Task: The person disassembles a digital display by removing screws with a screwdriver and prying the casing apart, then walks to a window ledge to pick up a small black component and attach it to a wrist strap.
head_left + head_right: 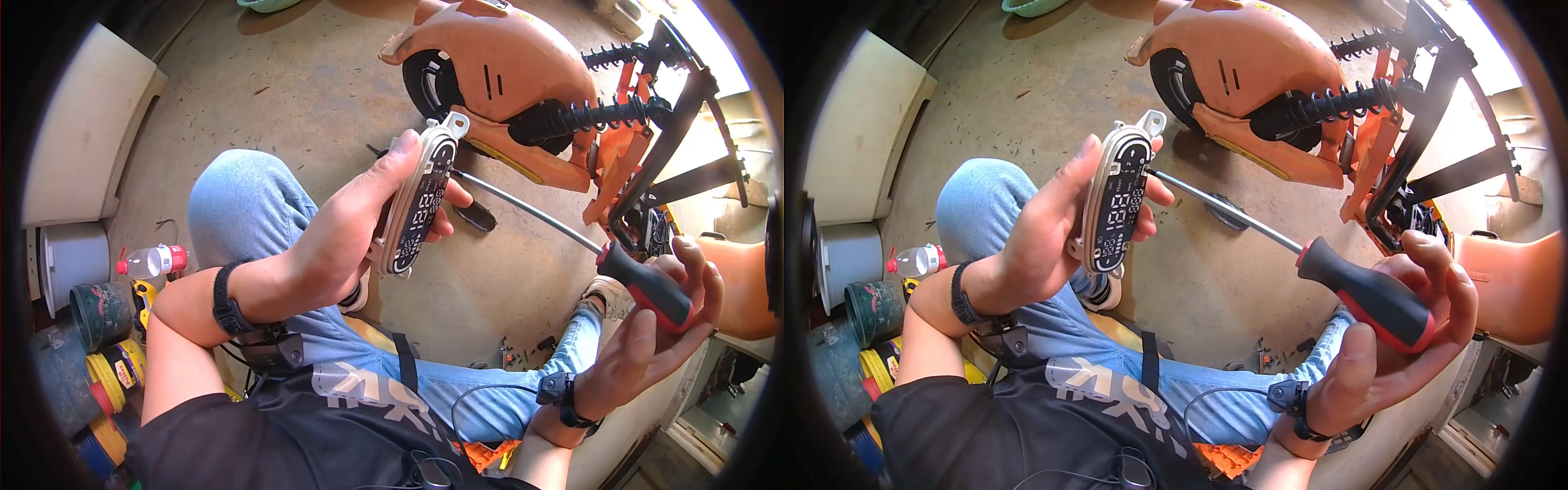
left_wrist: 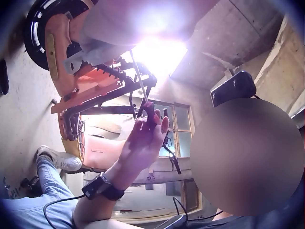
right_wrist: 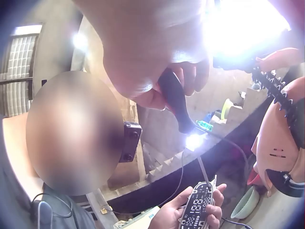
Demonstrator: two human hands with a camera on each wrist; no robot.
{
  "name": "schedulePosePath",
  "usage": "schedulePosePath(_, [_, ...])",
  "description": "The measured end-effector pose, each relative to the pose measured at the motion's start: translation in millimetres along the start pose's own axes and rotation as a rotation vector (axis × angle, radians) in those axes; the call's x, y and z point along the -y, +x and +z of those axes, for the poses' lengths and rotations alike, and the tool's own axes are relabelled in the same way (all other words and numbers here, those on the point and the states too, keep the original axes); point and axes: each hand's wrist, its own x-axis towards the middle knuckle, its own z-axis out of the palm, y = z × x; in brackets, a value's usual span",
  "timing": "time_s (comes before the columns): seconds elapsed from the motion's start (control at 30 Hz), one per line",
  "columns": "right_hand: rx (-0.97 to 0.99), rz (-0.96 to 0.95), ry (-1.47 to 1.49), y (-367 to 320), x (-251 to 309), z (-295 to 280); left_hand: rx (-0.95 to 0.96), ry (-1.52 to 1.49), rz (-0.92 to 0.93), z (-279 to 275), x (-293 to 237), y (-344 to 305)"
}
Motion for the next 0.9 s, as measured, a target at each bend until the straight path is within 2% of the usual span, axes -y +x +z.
schedulePosePath(0.07, [0.091, 0.012, 0.26, -2, -1, -3, 0.004, -0.001, -0.001, 0, 0, 0])
schedulePosePath(0.1, [0.091, 0.012, 0.26, -3, -4, -9, 0.0, -0.005, -0.003, 0, 0, 0])
schedulePosePath(0.17, [0.2, 0.135, 0.405, -4, -10, -23, -0.003, -0.009, -0.006, -1, 0, 0])
schedulePosePath(0.3, [0.184, 0.197, 0.235, -4, -1, -17, -0.003, -0.006, -0.006, -1, 0, 0])
schedulePosePath(0.37, [0.065, 0.035, 0.197, -1, 2, -5, -0.001, -0.009, -0.005, 0, -1, 0])
schedulePosePath(0.47, [0.009, -0.031, 0.193, 0, -3, 2, 0.004, -0.014, 0.005, 0, 0, 0])
schedulePosePath(0.6, [0.137, -0.005, 0.293, -1, -3, -8, -0.001, -0.01, -0.002, -1, 0, -1])
schedulePosePath(0.67, [0.115, 0.183, 0.195, -1, 5, -11, -0.002, -0.008, -0.005, -1, 0, -1])
schedulePosePath(0.8, [0.162, 0.194, 0.28, -3, 0, -16, 0.002, -0.013, 0.006, -1, 0, 0])
schedulePosePath(0.9, [0.09, 0.116, 0.35, -3, 3, -8, 0.009, -0.031, 0.016, 0, -1, -1])
